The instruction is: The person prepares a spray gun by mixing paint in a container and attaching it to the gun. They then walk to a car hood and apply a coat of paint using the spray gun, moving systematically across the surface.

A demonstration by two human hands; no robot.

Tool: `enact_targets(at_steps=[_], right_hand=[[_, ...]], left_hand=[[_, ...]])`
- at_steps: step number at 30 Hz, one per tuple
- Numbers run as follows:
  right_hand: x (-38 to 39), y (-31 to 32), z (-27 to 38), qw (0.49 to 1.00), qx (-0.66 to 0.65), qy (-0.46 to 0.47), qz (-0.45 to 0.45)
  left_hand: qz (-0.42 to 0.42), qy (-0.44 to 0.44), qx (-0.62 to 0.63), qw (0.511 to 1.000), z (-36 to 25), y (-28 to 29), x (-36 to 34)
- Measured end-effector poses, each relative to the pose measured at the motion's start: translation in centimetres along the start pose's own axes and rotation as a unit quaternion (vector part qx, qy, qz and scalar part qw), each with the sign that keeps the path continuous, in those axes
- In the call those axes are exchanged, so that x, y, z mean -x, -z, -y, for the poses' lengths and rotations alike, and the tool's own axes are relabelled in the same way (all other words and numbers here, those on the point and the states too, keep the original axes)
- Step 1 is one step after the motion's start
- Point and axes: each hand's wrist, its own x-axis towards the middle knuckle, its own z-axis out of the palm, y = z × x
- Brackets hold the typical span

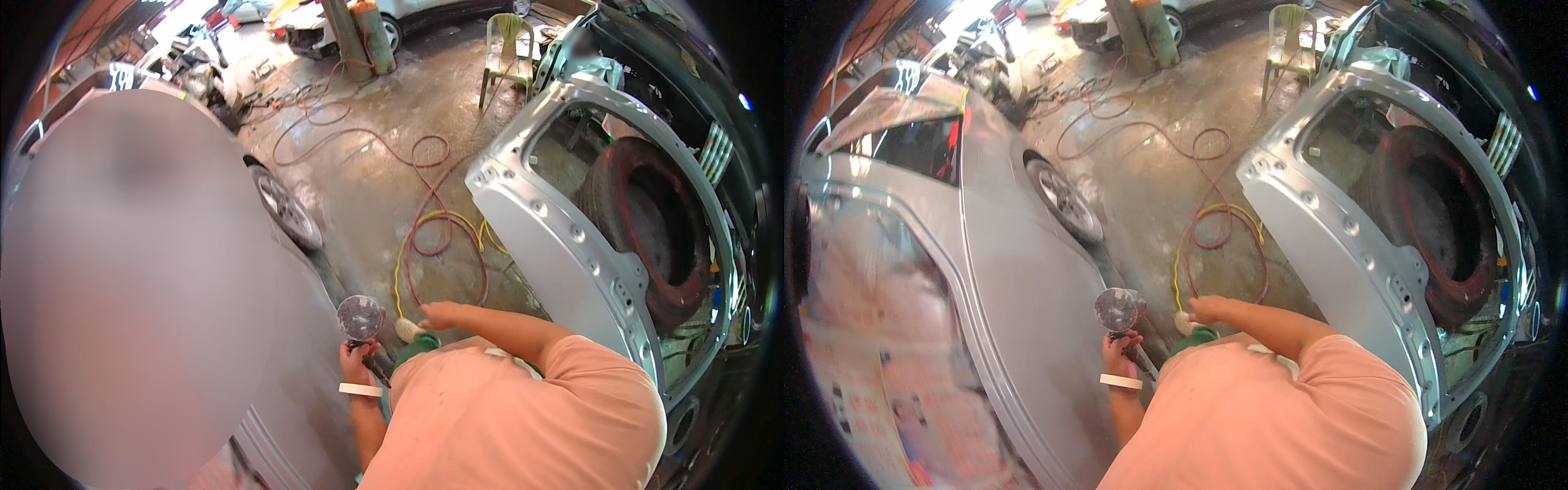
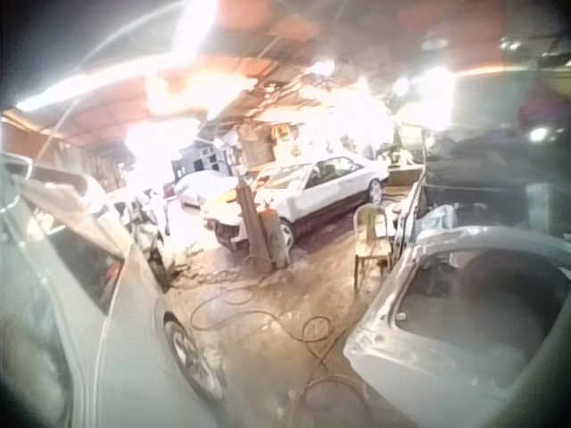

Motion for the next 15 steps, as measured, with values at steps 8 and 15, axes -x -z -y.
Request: enact_targets(at_steps=[8,15], right_hand=[[-14.8,10.1,-1.2,0.991,0.103,-0.077,-0.034],[-29.5,21.8,-7.1,0.976,-0.046,-0.115,0.181]], left_hand=[[0.043,0.044,0.015,0.998,-12.2,-4.1,-23.1],[0.067,0.071,-0.023,0.995,-15.4,-11.1,-45.0]])
